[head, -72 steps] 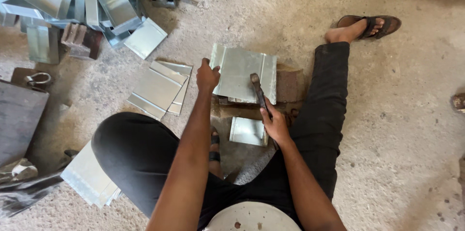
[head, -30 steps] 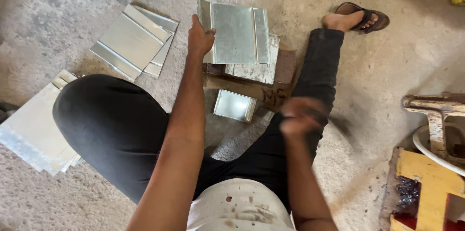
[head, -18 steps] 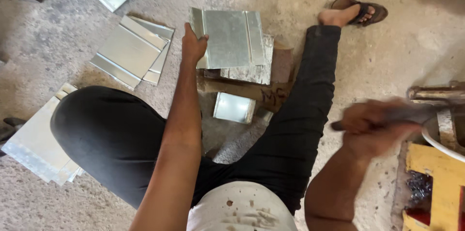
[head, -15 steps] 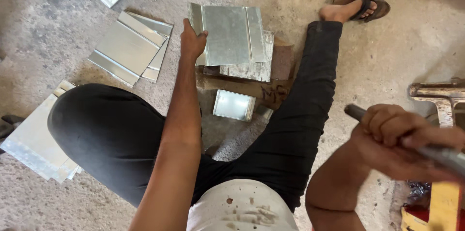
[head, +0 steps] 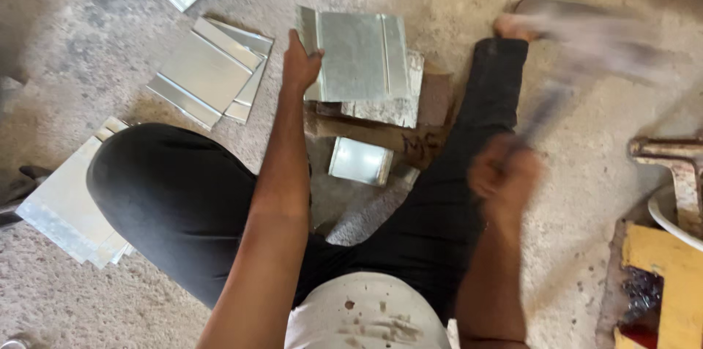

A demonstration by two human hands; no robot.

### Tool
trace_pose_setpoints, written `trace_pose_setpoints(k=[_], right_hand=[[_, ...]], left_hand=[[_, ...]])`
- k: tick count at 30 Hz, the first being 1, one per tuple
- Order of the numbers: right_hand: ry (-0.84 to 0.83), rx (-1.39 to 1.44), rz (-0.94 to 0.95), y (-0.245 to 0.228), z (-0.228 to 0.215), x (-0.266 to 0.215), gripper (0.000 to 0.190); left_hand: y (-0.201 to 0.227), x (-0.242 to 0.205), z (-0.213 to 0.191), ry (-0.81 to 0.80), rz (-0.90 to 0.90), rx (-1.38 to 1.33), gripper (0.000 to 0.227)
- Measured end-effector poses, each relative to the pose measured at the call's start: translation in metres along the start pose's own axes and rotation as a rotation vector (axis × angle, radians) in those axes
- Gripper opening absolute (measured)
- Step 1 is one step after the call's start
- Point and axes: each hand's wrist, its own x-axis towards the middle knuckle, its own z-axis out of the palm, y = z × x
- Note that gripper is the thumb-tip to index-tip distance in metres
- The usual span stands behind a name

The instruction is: The person sits on the floor and uses a hammer to repeatedly strike a stack of rectangular metal sheets placed on a wooden block. They hold the sheets with one hand while hammering with the other, occasionally adjusting the stack's position.

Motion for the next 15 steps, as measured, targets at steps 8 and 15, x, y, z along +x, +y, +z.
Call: trace_pose_setpoints(k=[8,15], right_hand=[[0.212,-0.159,-0.985,0.002,0.030,0.006,0.062],[-0.086,-0.447,0.234,0.122,0.029,-0.010,0.048]], left_hand=[[0.002,-0.006,0.002,-0.066,-0.017,-0.041,0.051],[0.004,-0.011,0.003,-0.037,-0.028,0.040,0.057]])
